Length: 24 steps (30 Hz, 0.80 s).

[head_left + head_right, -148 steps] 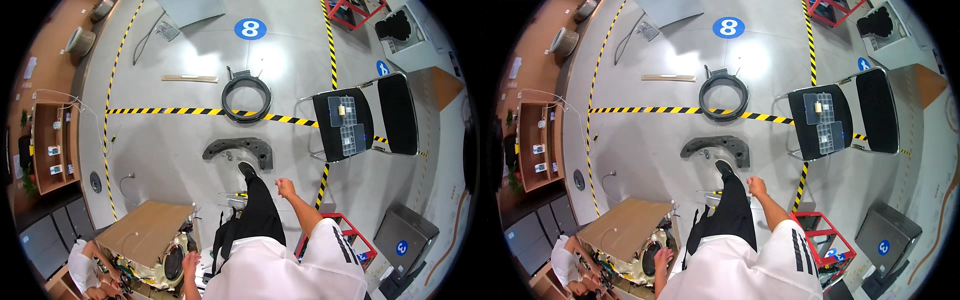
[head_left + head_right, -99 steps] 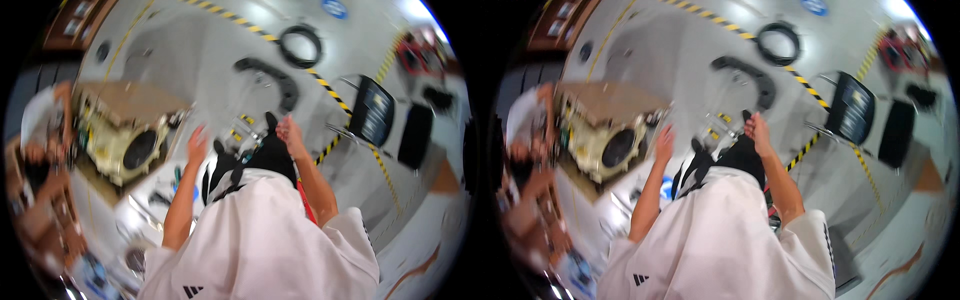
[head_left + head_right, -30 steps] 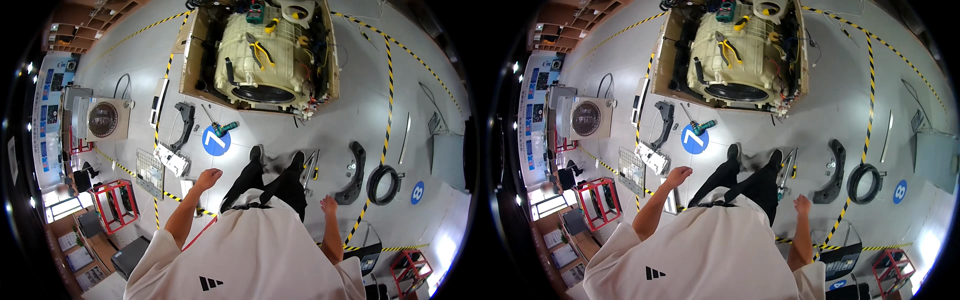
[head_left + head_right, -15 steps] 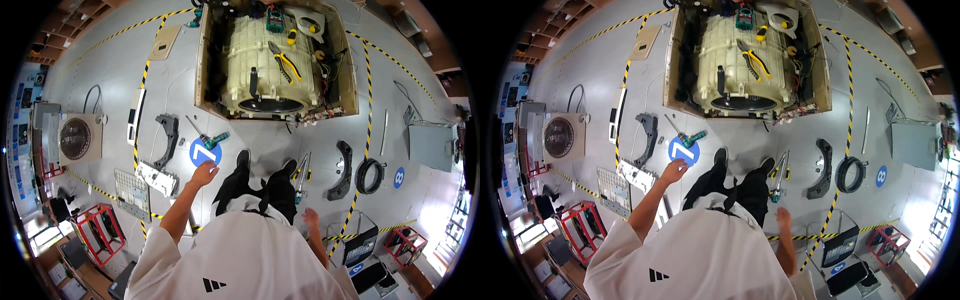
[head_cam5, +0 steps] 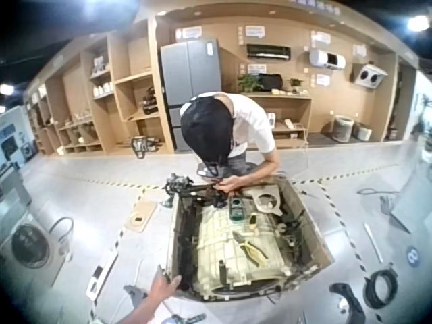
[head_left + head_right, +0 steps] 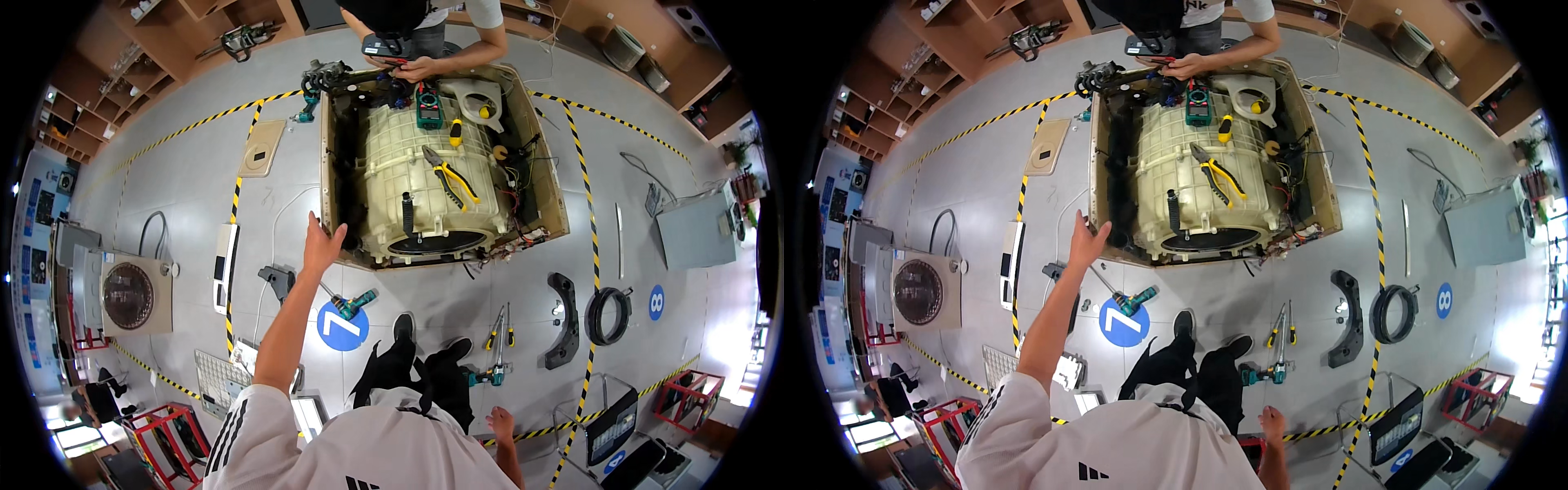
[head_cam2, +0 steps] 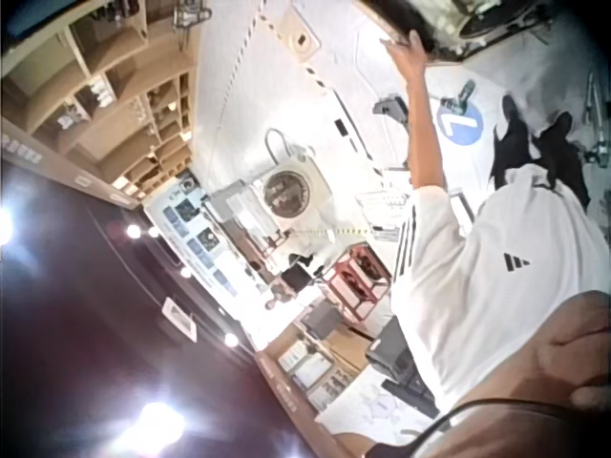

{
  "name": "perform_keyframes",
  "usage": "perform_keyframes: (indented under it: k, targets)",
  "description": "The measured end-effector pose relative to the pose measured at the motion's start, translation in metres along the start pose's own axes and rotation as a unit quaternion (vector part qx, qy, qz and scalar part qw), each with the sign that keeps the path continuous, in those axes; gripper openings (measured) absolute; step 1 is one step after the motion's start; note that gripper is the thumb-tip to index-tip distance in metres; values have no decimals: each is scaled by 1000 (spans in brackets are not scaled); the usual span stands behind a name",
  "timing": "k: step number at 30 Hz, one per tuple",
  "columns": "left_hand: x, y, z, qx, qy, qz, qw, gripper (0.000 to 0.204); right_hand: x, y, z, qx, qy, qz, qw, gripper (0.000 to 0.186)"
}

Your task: The person removes the door seal and various internal components from a washing machine tub, then uses a screwdriver and pliers to disconnect wiring and fasteners from the lower assembly.

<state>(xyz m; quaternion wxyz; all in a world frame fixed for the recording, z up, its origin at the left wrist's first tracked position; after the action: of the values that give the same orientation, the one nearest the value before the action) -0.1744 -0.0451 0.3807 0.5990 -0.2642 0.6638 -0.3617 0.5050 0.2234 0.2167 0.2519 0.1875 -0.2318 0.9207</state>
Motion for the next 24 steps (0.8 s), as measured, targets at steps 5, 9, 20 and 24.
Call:
perform_keyframes:
  k: [5, 9, 20, 24]
  targets:
    - [3, 22, -24, 13, -58, -81, 995, 67, -16, -9, 7, -14, 27, -95, 995, 33]
    - [-10, 21, -16, -89, -12, -144, 986, 56, -32, -9, 24, -56, 82, -153, 983, 29]
    - [-8, 22, -19, -82, -41, -249, 964, 53, -46, -54, -19, 2, 42, -117, 992, 23]
    - [12, 26, -37, -8, -94, -310, 946, 50, -3, -85, -45, -13, -45, -58, 997, 23]
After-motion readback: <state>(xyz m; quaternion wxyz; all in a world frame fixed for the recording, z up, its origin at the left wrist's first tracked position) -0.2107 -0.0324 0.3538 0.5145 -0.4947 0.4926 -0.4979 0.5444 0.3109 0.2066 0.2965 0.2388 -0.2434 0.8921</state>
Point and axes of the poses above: each hand's wrist, its own z-axis away from the middle knuckle, its own y-axis out of the palm, x = y × z, the point moved 8 cm from there along -z, towards the middle knuckle, and after that the axes turned 8 degrees about -z, right-handed, at the moved point
